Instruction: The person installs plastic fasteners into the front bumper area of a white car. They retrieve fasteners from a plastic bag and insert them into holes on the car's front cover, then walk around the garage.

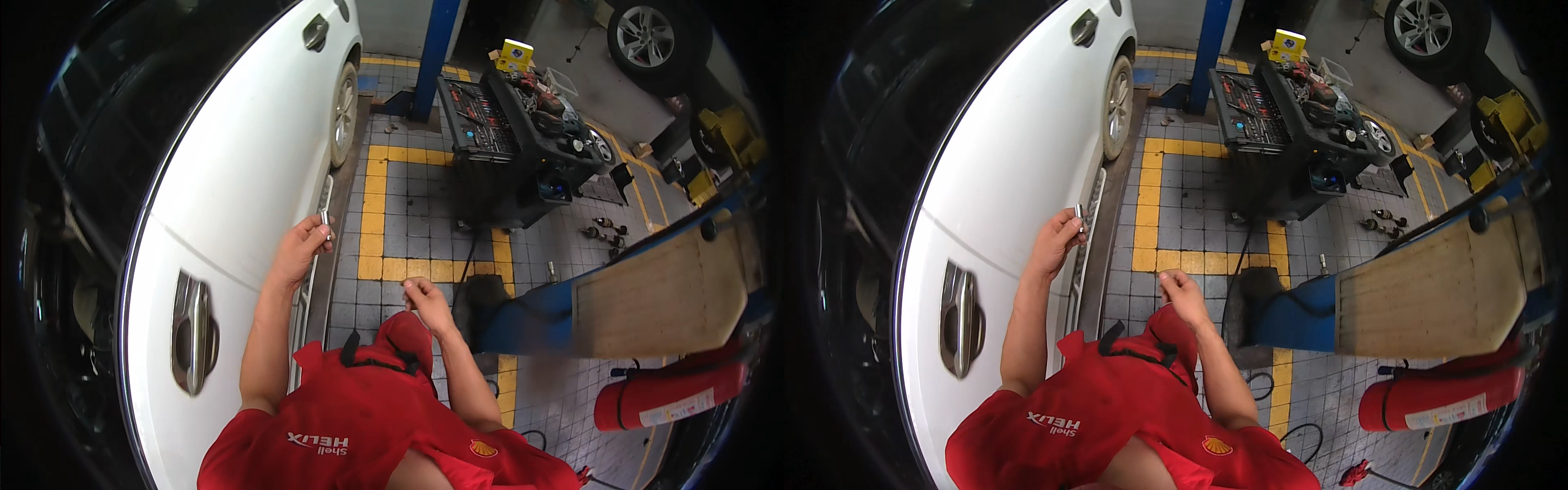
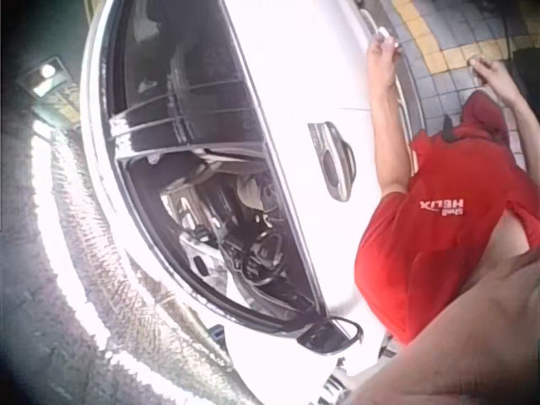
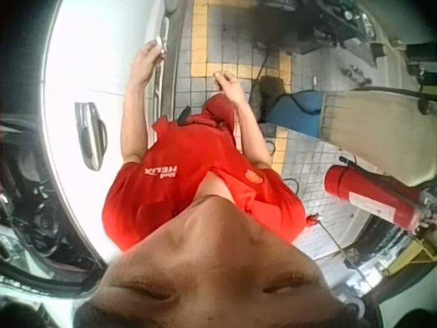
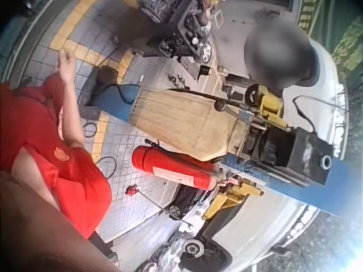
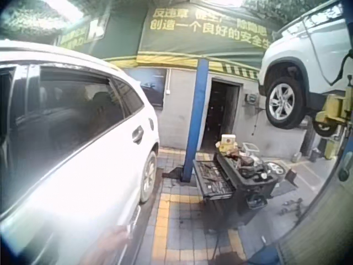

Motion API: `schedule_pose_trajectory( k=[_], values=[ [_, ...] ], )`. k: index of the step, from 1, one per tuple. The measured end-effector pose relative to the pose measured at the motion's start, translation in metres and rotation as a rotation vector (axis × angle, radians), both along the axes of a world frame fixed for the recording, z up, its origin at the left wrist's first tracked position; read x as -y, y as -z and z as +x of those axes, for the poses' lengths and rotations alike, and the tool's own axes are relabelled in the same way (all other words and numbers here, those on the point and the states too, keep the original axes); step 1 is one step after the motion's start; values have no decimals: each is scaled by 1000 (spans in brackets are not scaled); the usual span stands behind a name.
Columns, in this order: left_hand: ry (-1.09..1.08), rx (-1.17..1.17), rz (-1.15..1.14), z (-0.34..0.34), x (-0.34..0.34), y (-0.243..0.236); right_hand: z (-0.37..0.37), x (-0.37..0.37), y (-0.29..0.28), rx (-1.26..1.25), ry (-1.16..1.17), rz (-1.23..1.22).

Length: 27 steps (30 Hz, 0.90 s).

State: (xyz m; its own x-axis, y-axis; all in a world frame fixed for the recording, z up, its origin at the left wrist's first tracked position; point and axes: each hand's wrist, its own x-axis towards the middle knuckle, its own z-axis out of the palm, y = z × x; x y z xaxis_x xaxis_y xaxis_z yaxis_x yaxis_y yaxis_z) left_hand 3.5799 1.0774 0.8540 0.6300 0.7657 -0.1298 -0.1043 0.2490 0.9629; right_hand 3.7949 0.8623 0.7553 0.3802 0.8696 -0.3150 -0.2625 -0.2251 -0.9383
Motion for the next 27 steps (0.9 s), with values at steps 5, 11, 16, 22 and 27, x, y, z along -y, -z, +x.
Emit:
schedule_pose_trajectory(
  k=[5,11,16,22,27],
  values=[
    [111,-8,25,113,-83,25,133,-53,48,15,277,-88],
    [182,-86,1,256,-177,26,286,-157,83,-26,490,-189],
    [253,-142,52,360,-260,34,374,-234,90,1,567,-197],
    [354,-181,109,490,-353,84,430,-287,84,-12,588,-440],
    [540,-244,304,639,-437,135,456,-315,114,21,630,-583]
  ],
)
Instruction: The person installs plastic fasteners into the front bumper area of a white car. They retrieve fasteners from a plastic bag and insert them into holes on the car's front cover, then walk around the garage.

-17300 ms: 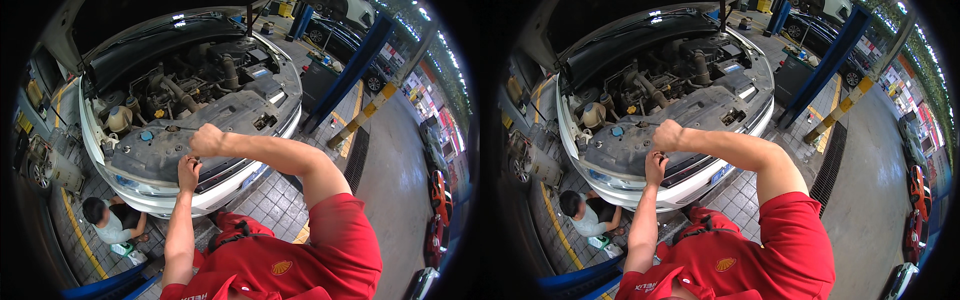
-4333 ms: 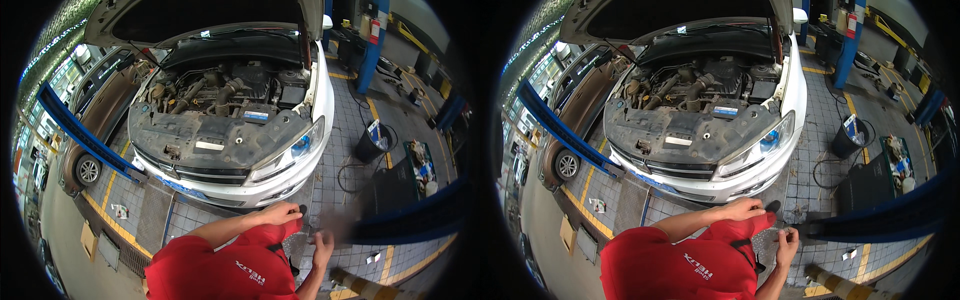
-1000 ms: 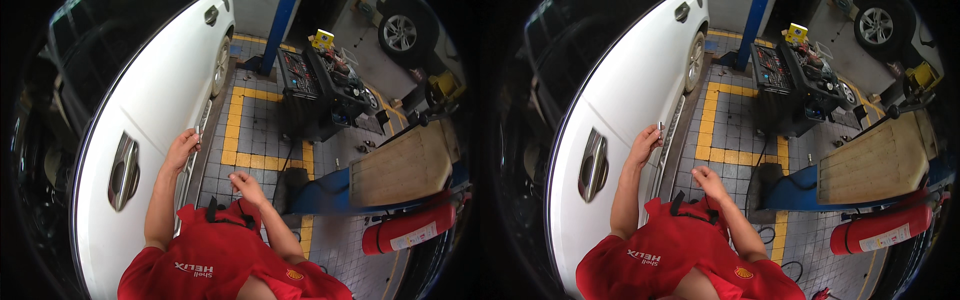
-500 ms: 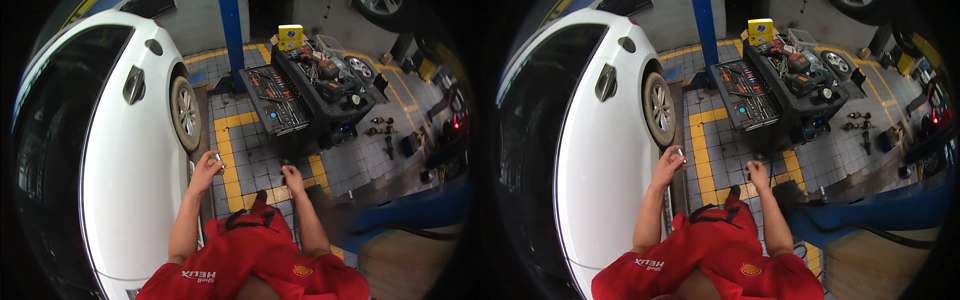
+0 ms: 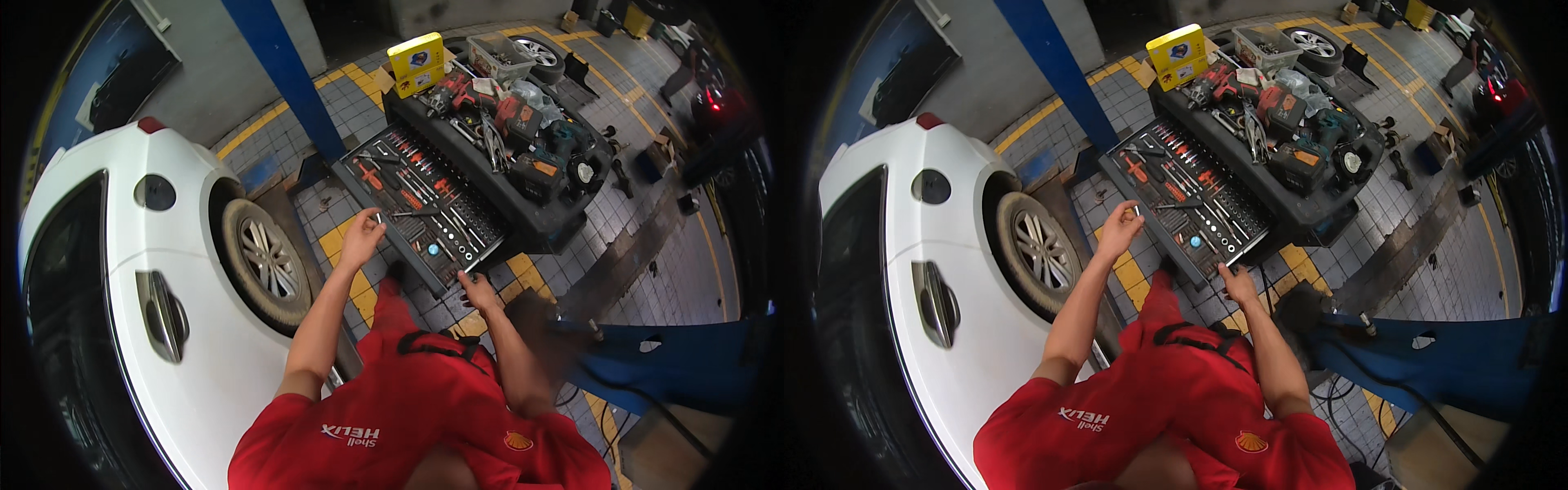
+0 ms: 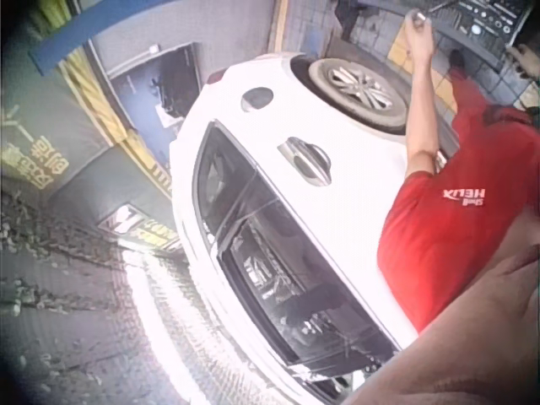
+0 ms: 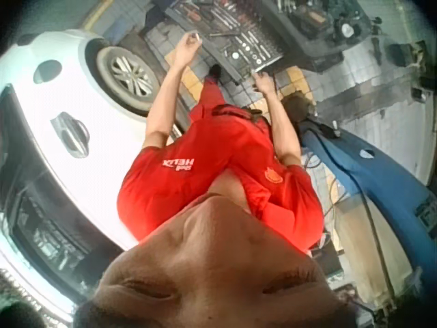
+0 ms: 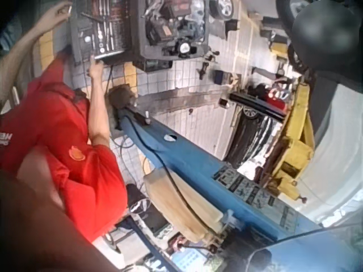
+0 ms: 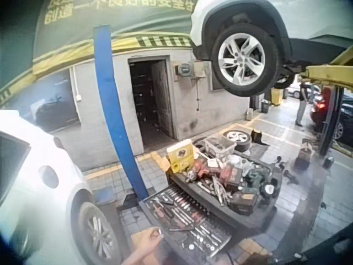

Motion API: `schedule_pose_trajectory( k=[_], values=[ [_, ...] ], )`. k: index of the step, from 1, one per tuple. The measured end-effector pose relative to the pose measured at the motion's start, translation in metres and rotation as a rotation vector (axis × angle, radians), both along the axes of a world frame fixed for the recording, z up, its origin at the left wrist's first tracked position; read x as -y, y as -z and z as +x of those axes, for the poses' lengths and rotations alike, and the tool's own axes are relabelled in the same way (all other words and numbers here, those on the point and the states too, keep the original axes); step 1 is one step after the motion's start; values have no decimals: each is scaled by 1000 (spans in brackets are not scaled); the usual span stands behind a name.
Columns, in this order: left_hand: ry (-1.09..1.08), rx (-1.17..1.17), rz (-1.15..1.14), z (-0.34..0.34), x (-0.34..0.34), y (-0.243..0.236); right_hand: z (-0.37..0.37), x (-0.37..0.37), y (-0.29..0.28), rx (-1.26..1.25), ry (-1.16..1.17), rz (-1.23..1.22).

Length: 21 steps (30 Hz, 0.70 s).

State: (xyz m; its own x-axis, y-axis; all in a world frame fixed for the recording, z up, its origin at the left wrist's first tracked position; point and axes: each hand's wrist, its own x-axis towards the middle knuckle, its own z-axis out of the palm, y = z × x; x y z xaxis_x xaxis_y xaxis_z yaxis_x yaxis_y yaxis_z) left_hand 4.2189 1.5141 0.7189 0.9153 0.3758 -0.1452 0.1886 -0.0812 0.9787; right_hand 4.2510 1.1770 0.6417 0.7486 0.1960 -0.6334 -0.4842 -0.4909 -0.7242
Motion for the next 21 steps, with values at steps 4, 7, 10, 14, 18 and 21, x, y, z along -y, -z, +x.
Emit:
schedule_pose_trajectory(
  k=[4,7,10,14,18,21],
  values=[
    [62,-16,402,103,-51,19,6,-21,36,-68,9,-97],
    [169,-92,541,165,-73,15,0,-32,40,256,-94,-466],
    [293,-154,625,218,-80,17,-7,-43,21,4,100,-369],
    [443,-148,729,273,-77,37,-15,-64,-10,-8,188,-371],
    [565,-125,873,301,-70,57,-18,-79,-17,-9,274,-399],
    [640,-88,1028,310,-71,65,-20,-78,-11,-26,270,-455]
  ],
)
